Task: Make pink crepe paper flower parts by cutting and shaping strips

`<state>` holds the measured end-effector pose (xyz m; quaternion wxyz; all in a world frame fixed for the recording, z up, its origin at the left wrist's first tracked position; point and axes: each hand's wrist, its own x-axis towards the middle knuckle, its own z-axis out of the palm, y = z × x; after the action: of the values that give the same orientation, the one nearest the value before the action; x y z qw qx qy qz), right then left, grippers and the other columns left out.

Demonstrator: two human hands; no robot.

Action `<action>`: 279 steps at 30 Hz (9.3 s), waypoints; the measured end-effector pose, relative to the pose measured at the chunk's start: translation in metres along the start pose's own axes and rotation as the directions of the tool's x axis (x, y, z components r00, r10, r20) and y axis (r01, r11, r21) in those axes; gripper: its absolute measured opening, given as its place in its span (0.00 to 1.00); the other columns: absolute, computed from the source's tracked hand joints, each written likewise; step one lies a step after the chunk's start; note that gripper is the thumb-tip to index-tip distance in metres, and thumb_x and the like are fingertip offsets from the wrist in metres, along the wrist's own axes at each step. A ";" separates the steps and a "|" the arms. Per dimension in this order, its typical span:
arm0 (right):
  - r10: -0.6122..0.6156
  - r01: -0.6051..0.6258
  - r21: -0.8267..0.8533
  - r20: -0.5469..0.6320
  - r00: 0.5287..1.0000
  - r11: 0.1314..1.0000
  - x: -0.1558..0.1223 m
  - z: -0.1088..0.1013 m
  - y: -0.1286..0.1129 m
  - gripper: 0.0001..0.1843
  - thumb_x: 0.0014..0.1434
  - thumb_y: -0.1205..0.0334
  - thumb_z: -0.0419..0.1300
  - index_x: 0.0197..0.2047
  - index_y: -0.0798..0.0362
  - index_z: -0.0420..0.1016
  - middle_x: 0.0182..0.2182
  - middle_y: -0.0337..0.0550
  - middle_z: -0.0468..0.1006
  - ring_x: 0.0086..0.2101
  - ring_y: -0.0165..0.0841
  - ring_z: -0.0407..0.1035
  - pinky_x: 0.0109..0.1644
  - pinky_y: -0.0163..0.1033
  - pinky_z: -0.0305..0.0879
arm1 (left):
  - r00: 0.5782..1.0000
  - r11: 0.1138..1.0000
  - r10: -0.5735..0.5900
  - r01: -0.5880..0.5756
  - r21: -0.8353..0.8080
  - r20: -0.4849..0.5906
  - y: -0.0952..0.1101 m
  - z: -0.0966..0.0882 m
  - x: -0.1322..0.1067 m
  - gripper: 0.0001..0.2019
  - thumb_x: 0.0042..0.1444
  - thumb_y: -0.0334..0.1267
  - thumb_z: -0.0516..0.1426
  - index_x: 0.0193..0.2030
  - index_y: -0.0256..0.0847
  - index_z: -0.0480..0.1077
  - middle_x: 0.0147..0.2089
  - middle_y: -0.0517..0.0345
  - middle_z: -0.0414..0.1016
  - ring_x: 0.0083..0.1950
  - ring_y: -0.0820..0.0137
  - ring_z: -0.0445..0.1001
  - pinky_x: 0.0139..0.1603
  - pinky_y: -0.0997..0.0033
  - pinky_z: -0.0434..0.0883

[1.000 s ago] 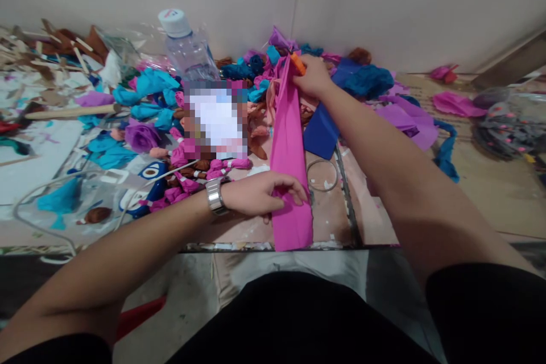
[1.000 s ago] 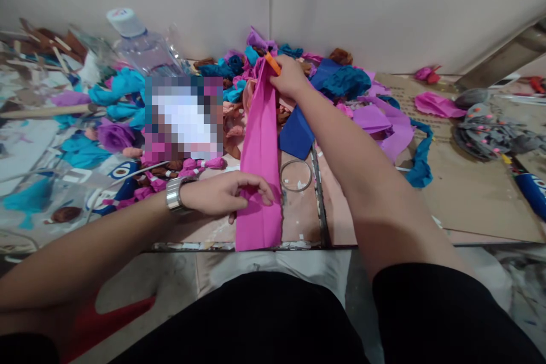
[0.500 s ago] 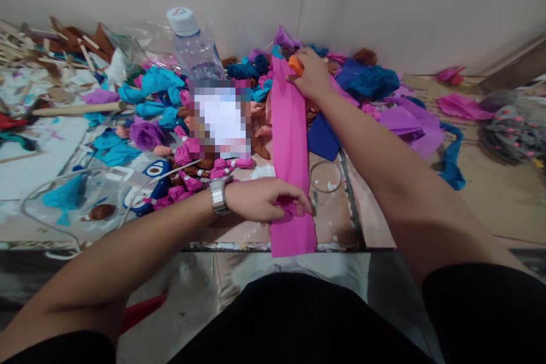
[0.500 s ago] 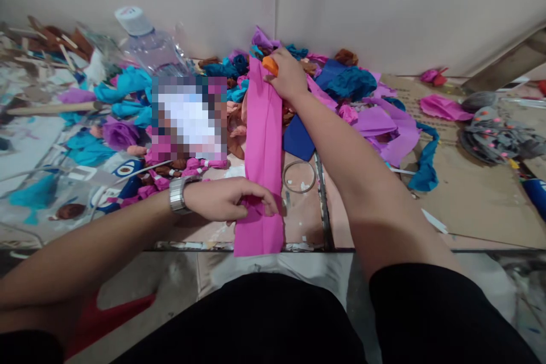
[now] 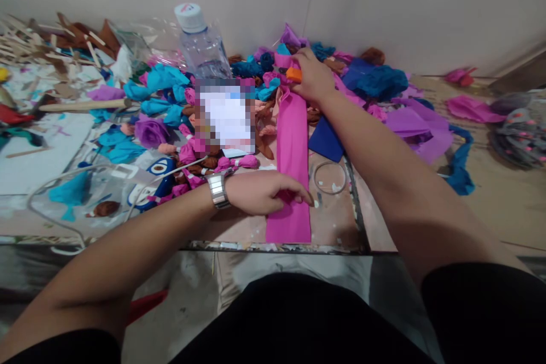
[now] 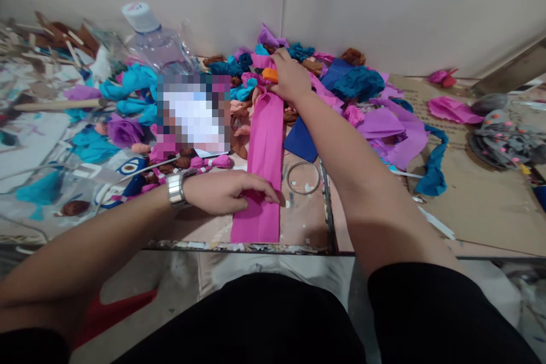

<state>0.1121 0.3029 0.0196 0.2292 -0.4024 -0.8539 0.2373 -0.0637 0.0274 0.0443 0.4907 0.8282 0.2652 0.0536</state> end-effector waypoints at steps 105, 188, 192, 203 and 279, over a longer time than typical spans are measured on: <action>-0.322 0.246 0.209 0.540 0.778 0.946 -0.257 -0.071 -0.031 0.28 0.62 0.35 0.69 0.51 0.51 0.86 0.42 0.46 0.82 0.40 0.36 0.74 0.45 0.41 0.67 | 0.817 0.682 0.561 -0.366 0.633 -0.133 -0.018 0.024 0.014 0.11 0.72 0.35 0.58 0.57 0.42 0.77 0.50 0.48 0.86 0.49 0.63 0.83 0.49 0.63 0.77; -0.242 0.288 -0.068 0.379 0.893 0.955 -0.264 -0.049 -0.049 0.18 0.67 0.50 0.67 0.53 0.53 0.86 0.42 0.47 0.80 0.40 0.38 0.72 0.45 0.41 0.62 | 0.796 0.821 0.480 -0.260 0.508 -0.369 -0.014 0.033 0.014 0.06 0.63 0.32 0.63 0.46 0.44 0.78 0.46 0.52 0.83 0.47 0.66 0.84 0.48 0.68 0.81; -0.221 0.284 -0.116 0.383 0.897 0.952 -0.268 -0.047 -0.053 0.16 0.67 0.52 0.67 0.52 0.53 0.85 0.42 0.47 0.79 0.39 0.37 0.70 0.42 0.41 0.58 | 0.819 0.822 0.463 -0.254 0.509 -0.340 -0.014 0.034 0.015 0.09 0.64 0.31 0.63 0.49 0.44 0.78 0.49 0.51 0.83 0.51 0.65 0.83 0.52 0.66 0.82; -0.217 0.283 -0.133 0.372 0.902 0.950 -0.269 -0.047 -0.050 0.15 0.68 0.50 0.67 0.50 0.52 0.85 0.41 0.46 0.79 0.36 0.36 0.68 0.40 0.40 0.55 | 0.884 0.802 0.207 0.092 0.590 -0.419 -0.029 0.035 0.021 0.41 0.65 0.56 0.63 0.78 0.37 0.58 0.72 0.34 0.69 0.73 0.44 0.69 0.74 0.40 0.69; -0.147 0.225 -0.141 0.423 0.894 0.964 -0.266 -0.052 -0.057 0.19 0.70 0.49 0.61 0.52 0.53 0.84 0.42 0.49 0.81 0.41 0.41 0.74 0.46 0.44 0.65 | 0.963 0.699 -0.021 0.206 0.685 -0.268 -0.029 0.047 0.015 0.42 0.74 0.57 0.50 0.85 0.40 0.40 0.86 0.41 0.37 0.86 0.43 0.38 0.84 0.35 0.41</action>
<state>0.2617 0.0704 0.0401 0.0286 -0.2796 -0.9359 0.2122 -0.0455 0.0084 -0.0069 0.1027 0.9218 0.3734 0.0171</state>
